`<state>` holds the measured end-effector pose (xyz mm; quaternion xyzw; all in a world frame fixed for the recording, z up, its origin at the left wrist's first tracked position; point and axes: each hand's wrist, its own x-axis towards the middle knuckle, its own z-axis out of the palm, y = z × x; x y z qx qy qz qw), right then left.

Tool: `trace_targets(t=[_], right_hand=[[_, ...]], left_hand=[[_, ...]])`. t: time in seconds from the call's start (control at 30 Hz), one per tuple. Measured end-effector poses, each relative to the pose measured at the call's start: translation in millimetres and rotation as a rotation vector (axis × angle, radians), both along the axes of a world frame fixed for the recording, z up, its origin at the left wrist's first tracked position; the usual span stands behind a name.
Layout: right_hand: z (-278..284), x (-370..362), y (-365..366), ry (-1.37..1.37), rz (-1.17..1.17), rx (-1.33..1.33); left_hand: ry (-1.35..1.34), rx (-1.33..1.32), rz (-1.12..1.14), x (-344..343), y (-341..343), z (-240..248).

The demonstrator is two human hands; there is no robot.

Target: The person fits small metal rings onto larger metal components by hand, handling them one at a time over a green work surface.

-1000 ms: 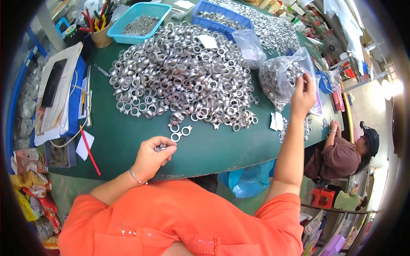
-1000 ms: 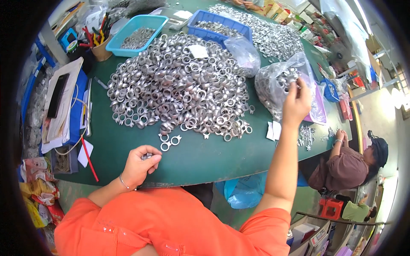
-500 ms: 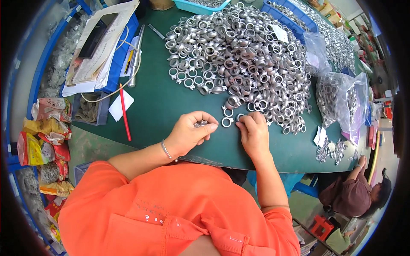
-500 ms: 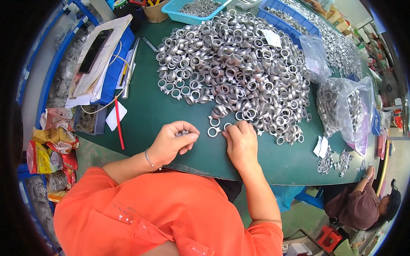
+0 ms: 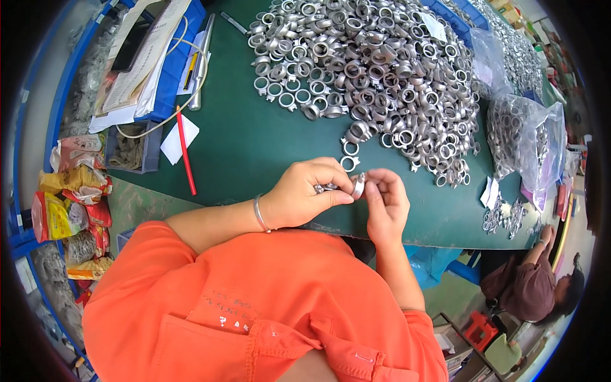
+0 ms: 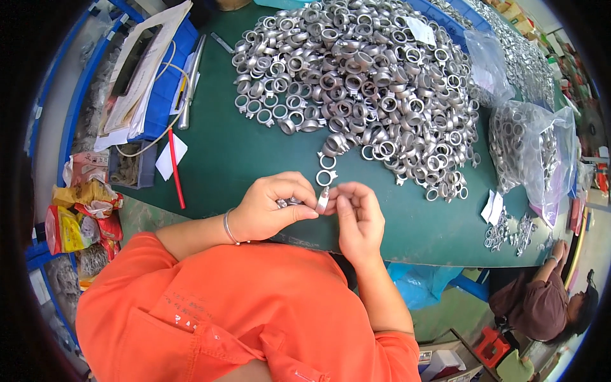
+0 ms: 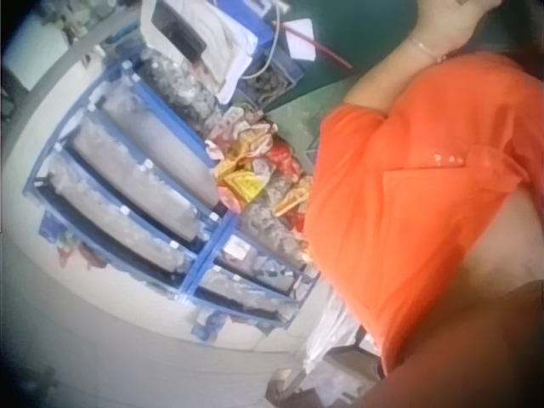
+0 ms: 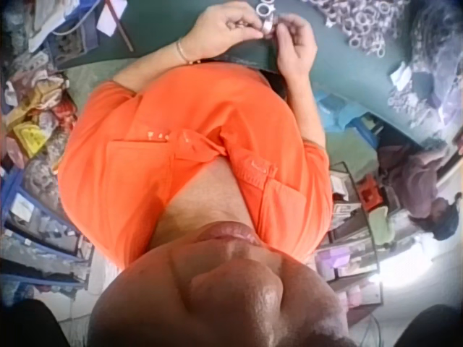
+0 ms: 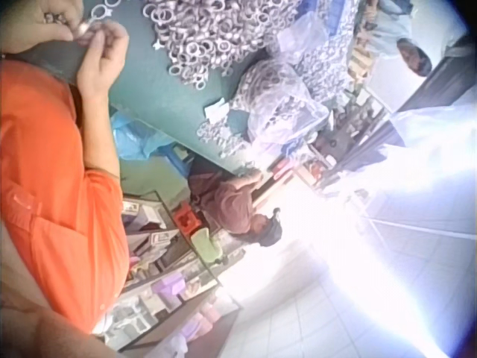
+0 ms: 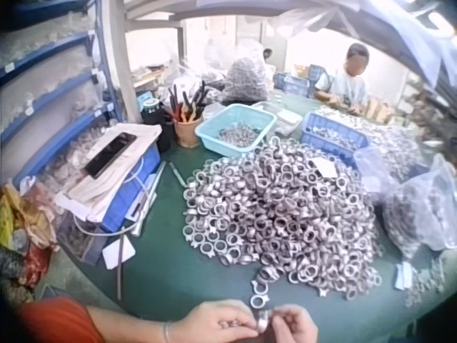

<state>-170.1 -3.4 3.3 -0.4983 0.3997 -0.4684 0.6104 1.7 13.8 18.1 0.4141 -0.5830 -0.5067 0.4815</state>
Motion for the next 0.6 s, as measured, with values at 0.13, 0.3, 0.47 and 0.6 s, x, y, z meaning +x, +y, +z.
trace_targets(t=[0.13,0.3,0.47,0.6], right_hand=[[-4,-13,-4,-0.163,0.243,0.365],[-2,-13,0,-0.288,0.276,0.341],[2,-7,2,-0.305,0.144,0.082],[10,-5,1,0.414,0.038,-0.706]], left_hand=[[-0.156,-0.184,-0.016,1,0,3],[-0.303,-0.397,-0.015,2,-3,0],[-0.184,-0.039,0.07,0,0,1],[0.523,0.917,-0.178,14,-2,-3]])
